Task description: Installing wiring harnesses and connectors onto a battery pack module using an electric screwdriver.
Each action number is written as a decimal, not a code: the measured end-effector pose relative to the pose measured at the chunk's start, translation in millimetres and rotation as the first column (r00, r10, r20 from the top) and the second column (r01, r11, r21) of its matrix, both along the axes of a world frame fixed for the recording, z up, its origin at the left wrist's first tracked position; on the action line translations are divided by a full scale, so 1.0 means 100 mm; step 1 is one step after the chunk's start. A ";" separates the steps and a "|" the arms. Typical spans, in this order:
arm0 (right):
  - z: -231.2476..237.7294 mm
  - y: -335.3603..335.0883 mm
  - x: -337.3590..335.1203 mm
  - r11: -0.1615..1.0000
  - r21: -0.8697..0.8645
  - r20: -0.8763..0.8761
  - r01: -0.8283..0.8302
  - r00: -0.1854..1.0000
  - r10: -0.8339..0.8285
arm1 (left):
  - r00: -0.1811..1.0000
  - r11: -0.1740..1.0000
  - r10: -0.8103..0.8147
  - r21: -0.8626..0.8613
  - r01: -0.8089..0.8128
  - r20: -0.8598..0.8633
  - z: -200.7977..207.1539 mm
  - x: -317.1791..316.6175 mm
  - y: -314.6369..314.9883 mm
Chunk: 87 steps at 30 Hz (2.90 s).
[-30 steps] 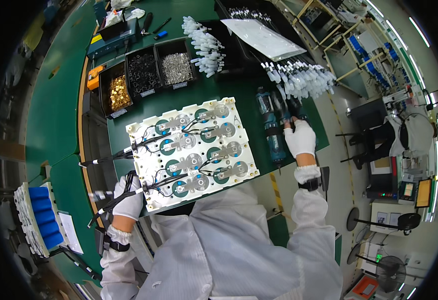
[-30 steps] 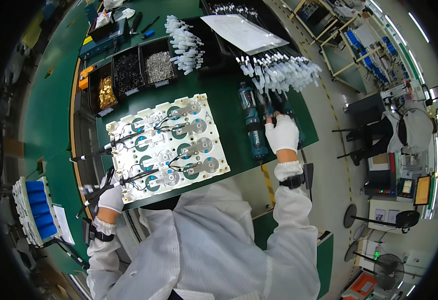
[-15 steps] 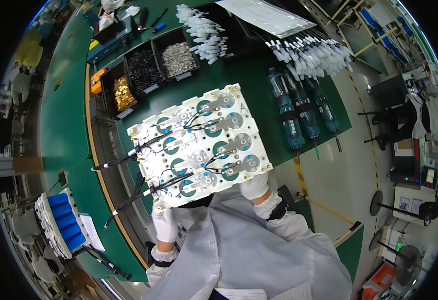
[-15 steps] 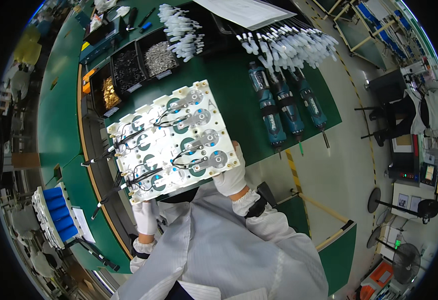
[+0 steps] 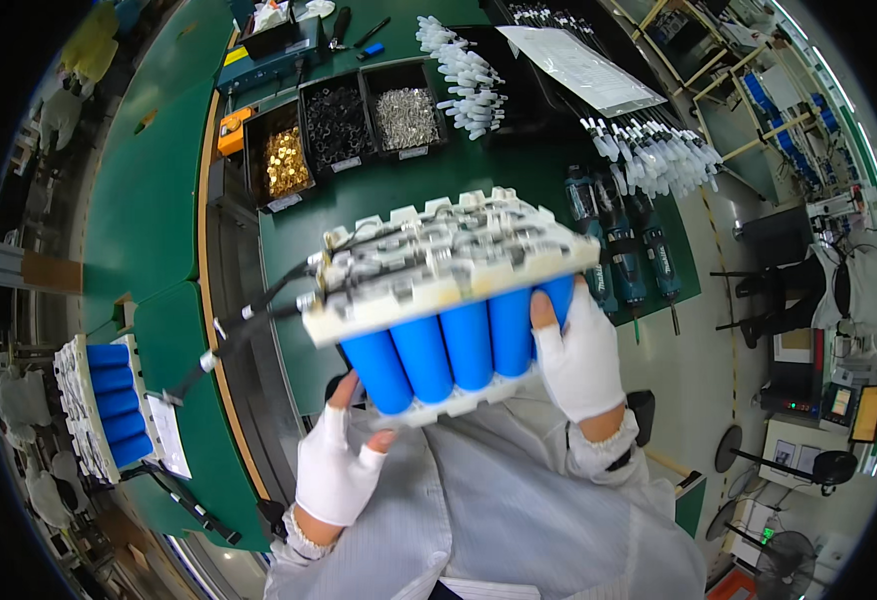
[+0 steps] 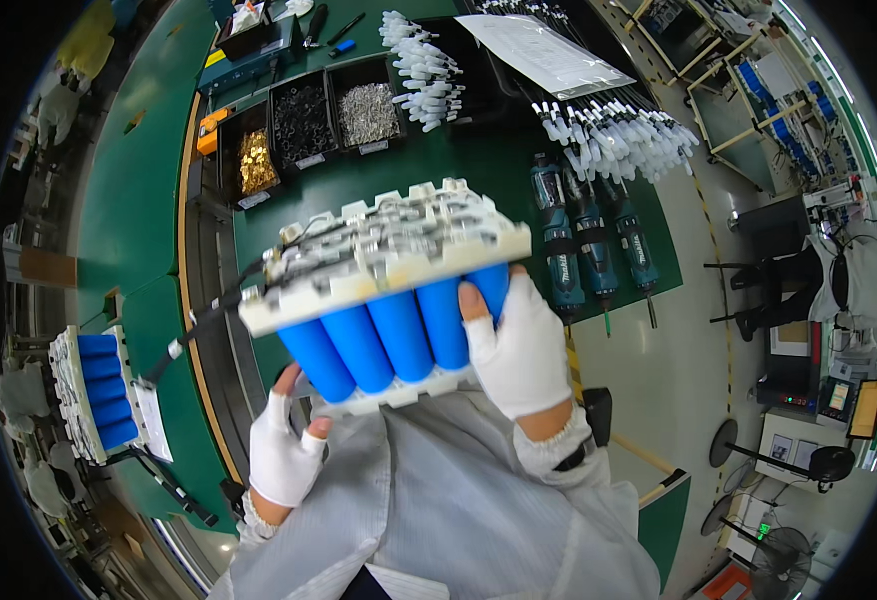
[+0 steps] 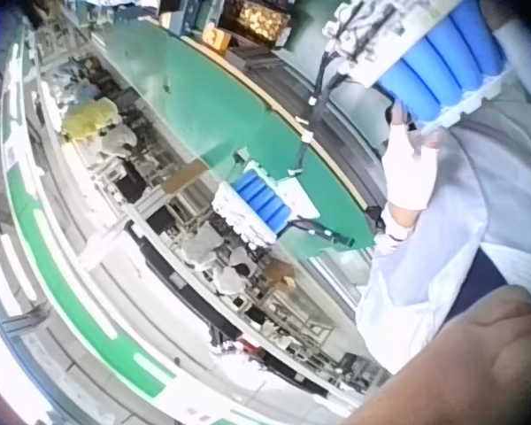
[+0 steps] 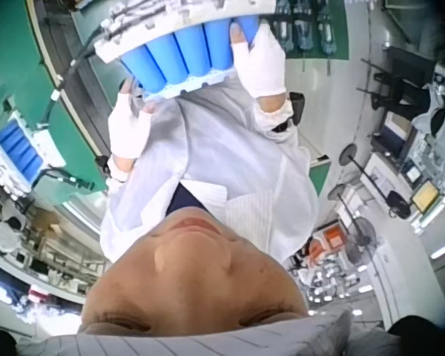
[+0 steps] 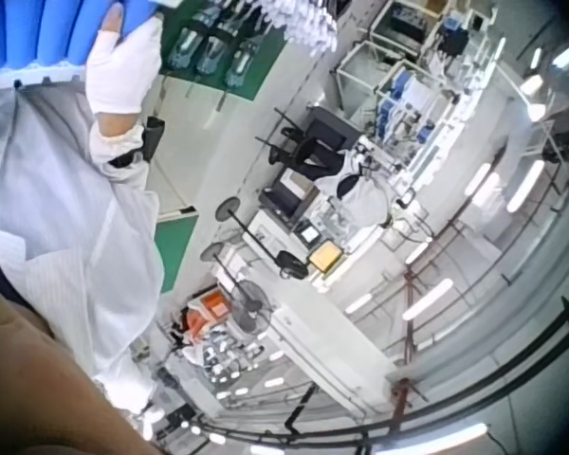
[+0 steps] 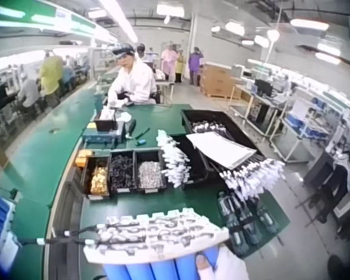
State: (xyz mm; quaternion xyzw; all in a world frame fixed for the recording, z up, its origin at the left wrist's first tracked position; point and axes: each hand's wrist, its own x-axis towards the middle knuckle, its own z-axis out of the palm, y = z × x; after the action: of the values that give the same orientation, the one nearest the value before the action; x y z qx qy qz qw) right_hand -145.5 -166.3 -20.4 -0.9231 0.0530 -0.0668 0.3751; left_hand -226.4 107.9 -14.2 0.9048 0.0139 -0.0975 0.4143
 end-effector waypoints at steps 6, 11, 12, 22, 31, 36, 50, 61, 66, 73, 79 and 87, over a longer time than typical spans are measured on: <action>-0.07 -0.06 0.33 0.995 0.061 0.109 -0.073 0.992 0.066 | 0.997 1.000 0.011 -0.003 -0.010 0.079 -0.24 0.40 0.07; -1.12 -0.44 0.44 0.707 0.611 0.385 -0.356 0.914 0.128 | 0.995 0.999 -0.027 -0.034 0.030 0.091 -0.19 0.76 0.18; -1.17 -0.33 0.44 0.764 0.556 0.373 -0.328 0.920 0.123 | 0.993 0.999 -0.049 -0.011 0.051 0.110 -0.23 0.83 0.21; -1.31 -0.13 0.68 0.925 0.337 0.546 -0.173 0.837 -0.042 | 0.958 0.989 0.042 0.127 -0.081 0.285 -0.50 0.85 0.30; 0.02 -0.93 -0.95 0.888 0.318 -0.200 0.331 0.940 -0.278 | 0.931 0.905 -0.336 -0.325 0.276 -0.144 0.42 0.77 -0.43; 0.60 -1.54 -2.81 0.554 -0.058 -0.376 0.831 0.495 -0.783 | 0.623 0.574 -0.771 -0.565 0.592 -0.131 0.20 0.31 -1.95; 0.10 -2.55 -6.48 -0.056 -0.491 -0.147 0.869 -0.146 -0.978 | -0.010 0.212 -0.971 -0.882 0.420 -0.238 -0.58 -2.06 -4.95; -0.10 -2.91 -6.68 -0.137 -0.276 -0.318 0.951 -0.225 -0.921 | -0.222 0.200 -0.942 -0.951 0.235 -0.253 -0.57 -2.11 -5.09; -0.09 -2.80 -6.97 -0.166 -0.341 -0.357 0.925 -0.291 -0.888 | -0.249 0.225 -0.932 -0.959 0.174 -0.264 -0.45 -2.03 -5.19; 0.81 -2.22 -4.83 0.457 -0.473 0.081 0.754 0.553 -0.829 | -0.493 -0.246 -0.866 -0.928 0.280 0.081 -0.02 -1.16 -4.87; 0.01 -2.47 -4.72 0.559 -0.365 0.091 0.745 0.626 -0.775 | -0.369 -0.443 -0.883 -0.775 0.450 0.291 0.57 -0.46 -4.17; 0.47 -2.65 -4.65 0.425 0.093 0.231 0.900 0.396 -0.889 | 0.302 0.914 -0.390 0.405 0.012 0.870 0.21 3.10 -3.00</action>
State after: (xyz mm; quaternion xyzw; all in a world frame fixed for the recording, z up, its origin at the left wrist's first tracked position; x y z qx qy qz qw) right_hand -610.5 -431.3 26.3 -0.7431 0.4909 -0.3715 0.2623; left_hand 83.2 -192.2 6.7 0.8407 -0.3270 0.3945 0.1749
